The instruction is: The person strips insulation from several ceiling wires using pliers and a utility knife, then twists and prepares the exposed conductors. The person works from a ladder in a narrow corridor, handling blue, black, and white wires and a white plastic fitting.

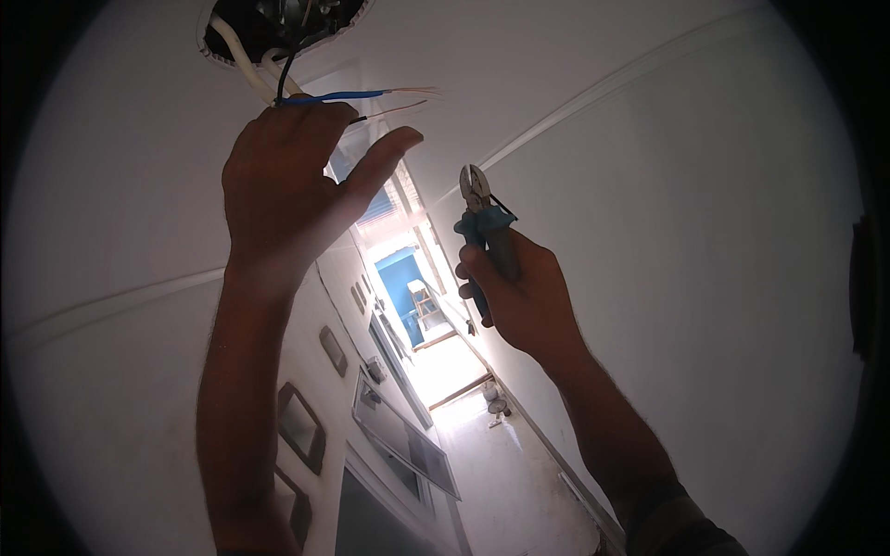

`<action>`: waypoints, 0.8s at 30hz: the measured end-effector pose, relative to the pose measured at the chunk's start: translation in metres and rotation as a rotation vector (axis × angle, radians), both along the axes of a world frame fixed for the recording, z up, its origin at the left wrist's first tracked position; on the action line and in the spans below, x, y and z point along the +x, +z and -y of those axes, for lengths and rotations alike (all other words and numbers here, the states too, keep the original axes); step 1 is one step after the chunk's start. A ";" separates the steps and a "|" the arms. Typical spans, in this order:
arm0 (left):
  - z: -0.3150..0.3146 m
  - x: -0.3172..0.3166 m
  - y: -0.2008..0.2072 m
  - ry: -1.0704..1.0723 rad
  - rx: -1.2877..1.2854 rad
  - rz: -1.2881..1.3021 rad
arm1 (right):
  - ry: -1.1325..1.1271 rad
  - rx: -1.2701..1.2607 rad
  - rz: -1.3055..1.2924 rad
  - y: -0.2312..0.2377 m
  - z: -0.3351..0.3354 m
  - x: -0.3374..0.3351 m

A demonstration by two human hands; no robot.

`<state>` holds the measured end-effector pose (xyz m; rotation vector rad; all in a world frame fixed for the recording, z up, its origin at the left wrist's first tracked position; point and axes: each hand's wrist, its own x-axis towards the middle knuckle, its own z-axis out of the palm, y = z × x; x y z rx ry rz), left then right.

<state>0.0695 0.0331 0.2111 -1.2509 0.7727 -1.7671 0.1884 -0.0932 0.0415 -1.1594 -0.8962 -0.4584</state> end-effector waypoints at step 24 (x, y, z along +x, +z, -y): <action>-0.010 0.040 -0.041 -1.797 -0.404 -1.655 | -0.086 -0.140 -0.775 -0.298 0.134 -0.012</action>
